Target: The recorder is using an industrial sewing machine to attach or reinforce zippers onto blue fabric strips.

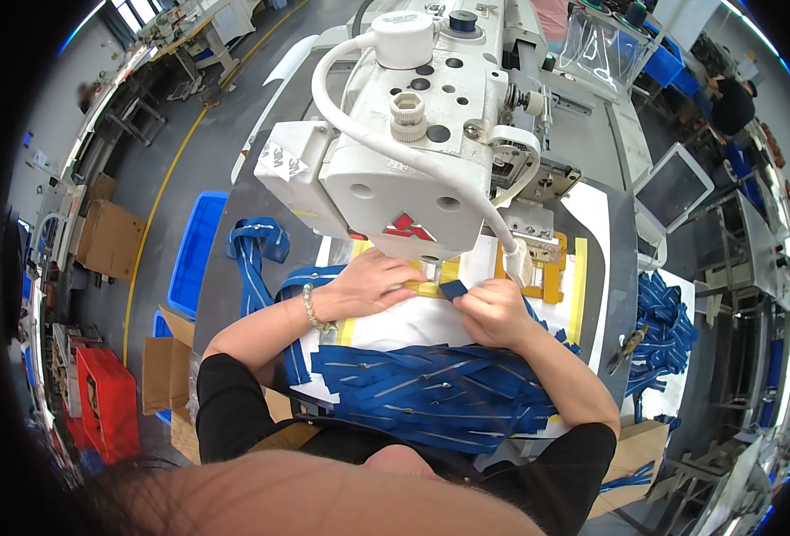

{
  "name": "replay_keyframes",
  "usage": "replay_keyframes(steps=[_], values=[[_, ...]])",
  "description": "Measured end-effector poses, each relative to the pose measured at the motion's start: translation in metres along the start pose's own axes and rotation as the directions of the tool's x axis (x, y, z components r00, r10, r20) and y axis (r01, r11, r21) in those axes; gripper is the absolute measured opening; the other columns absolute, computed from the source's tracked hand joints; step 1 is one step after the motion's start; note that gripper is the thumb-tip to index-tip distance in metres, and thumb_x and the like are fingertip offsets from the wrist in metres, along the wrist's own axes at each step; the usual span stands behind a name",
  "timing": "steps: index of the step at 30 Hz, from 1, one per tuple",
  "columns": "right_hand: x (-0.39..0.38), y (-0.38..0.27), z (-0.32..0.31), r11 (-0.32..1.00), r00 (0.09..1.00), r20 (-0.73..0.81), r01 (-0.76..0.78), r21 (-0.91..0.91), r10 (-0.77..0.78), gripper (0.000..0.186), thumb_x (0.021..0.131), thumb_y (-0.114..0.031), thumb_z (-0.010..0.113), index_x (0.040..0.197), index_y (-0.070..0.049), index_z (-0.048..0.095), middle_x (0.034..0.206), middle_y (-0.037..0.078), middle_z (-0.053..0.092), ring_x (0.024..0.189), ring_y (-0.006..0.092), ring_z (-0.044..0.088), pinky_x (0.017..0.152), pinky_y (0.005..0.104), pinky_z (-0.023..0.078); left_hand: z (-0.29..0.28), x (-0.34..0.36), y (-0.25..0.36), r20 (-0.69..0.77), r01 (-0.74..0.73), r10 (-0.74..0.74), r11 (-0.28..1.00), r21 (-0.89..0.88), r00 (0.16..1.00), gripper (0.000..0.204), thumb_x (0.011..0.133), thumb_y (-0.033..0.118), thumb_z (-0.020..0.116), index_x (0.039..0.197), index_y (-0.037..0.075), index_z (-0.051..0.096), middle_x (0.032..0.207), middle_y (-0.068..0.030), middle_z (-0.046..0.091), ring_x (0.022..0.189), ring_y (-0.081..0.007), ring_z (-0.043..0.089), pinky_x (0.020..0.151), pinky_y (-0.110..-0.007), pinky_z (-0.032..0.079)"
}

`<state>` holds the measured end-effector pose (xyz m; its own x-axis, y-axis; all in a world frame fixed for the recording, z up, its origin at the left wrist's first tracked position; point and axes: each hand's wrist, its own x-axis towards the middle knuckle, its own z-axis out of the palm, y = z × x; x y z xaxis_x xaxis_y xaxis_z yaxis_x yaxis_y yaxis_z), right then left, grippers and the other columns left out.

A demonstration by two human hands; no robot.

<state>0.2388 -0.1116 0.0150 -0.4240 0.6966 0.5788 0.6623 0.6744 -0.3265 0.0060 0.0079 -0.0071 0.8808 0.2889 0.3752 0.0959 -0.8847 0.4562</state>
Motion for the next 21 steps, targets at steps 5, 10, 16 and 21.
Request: replay_keyframes(steps=[5,10,16,21], values=[[0.000,-0.003,-0.005,0.995,0.996,0.007,0.091,-0.028,-0.091,0.015,0.056,-0.001,0.062,0.068,-0.006,0.057,0.054,0.003,0.045,0.044,0.0212,0.045,0.044,0.0327,0.034,-0.005,0.003,0.007,0.034,-0.049,0.047,0.997,0.065,0.998,0.032,0.085,0.029,0.063,0.114,0.017,0.059,0.088,-0.0042,0.054,0.086,-0.0222,0.055,0.078,-0.036,0.038],[-0.011,0.001,-0.002,0.988,0.992,-0.112,0.046,-0.146,-0.063,0.016,0.057,0.002,0.061,0.071,-0.005,0.061,0.054,0.003,0.040,0.044,0.0211,0.041,0.046,0.0323,0.033,-0.006,0.005,0.009,0.152,-0.053,0.037,0.993,0.105,0.988,0.043,0.086,0.033,0.063,0.125,0.018,0.055,0.095,-0.0044,0.051,0.090,-0.0218,0.049,0.077,-0.036,0.035],[-0.006,-0.005,-0.001,0.932,0.920,-0.258,0.219,-0.288,-0.296,0.021,0.062,-0.002,0.067,0.082,-0.008,0.066,0.062,-0.002,0.041,0.053,0.0155,0.043,0.049,0.0285,0.033,0.005,0.003,0.008,-0.003,-0.073,0.076,0.968,0.240,0.997,0.058,0.086,0.034,0.063,0.136,0.012,0.046,0.096,-0.0055,0.050,0.093,-0.0217,0.049,0.077,-0.036,0.034],[-0.003,-0.023,-0.019,0.861,0.890,-0.086,0.404,-0.310,-0.448,0.014,0.066,-0.004,0.062,0.080,-0.006,0.065,0.060,-0.003,0.036,0.051,0.0113,0.039,0.049,0.0261,0.031,0.001,0.002,0.019,0.046,-0.077,0.067,0.963,0.258,0.997,0.060,0.084,0.032,0.064,0.137,0.012,0.045,0.098,-0.0062,0.050,0.091,-0.0223,0.050,0.078,-0.035,0.035]])
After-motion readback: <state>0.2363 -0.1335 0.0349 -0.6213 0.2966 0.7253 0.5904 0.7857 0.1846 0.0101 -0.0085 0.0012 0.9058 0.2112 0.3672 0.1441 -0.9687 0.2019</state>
